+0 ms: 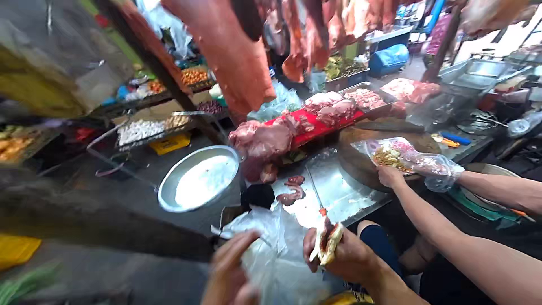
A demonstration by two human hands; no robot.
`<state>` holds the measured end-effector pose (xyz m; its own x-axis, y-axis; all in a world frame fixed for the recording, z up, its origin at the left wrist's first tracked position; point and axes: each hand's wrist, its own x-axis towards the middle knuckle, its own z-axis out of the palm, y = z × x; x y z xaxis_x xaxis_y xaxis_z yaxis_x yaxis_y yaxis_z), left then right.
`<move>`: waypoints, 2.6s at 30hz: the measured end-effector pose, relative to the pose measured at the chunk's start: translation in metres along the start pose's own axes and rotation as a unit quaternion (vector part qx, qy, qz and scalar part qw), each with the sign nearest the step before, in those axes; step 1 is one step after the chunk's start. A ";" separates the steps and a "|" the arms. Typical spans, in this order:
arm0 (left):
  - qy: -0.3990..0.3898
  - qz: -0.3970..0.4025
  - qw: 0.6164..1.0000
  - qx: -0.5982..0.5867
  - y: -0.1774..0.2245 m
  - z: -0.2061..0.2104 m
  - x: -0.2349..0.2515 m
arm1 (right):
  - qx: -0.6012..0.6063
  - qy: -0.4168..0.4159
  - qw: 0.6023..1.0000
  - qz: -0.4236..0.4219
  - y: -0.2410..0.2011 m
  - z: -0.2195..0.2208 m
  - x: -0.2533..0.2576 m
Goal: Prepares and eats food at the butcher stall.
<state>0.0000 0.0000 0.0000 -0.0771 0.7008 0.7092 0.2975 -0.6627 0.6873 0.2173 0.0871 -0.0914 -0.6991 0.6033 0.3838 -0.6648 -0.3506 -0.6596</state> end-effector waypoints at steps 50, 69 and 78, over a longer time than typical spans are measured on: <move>0.266 -0.141 0.861 -0.409 -0.089 0.123 -0.080 | -0.761 0.102 0.623 -0.151 -0.009 0.011 -0.009; 0.288 -0.158 0.883 -0.334 -0.087 0.116 -0.079 | -0.575 0.142 0.798 -0.111 -0.012 0.010 -0.004; 0.285 -0.172 0.876 -0.350 -0.086 0.114 -0.081 | -0.491 0.174 0.849 -0.090 -0.013 0.008 -0.003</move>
<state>0.0889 0.0303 -0.1340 -0.5692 0.7776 0.2673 -0.4768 -0.5770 0.6631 0.2254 0.0839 -0.0785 -0.3755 0.8193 0.4332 -0.0924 0.4320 -0.8971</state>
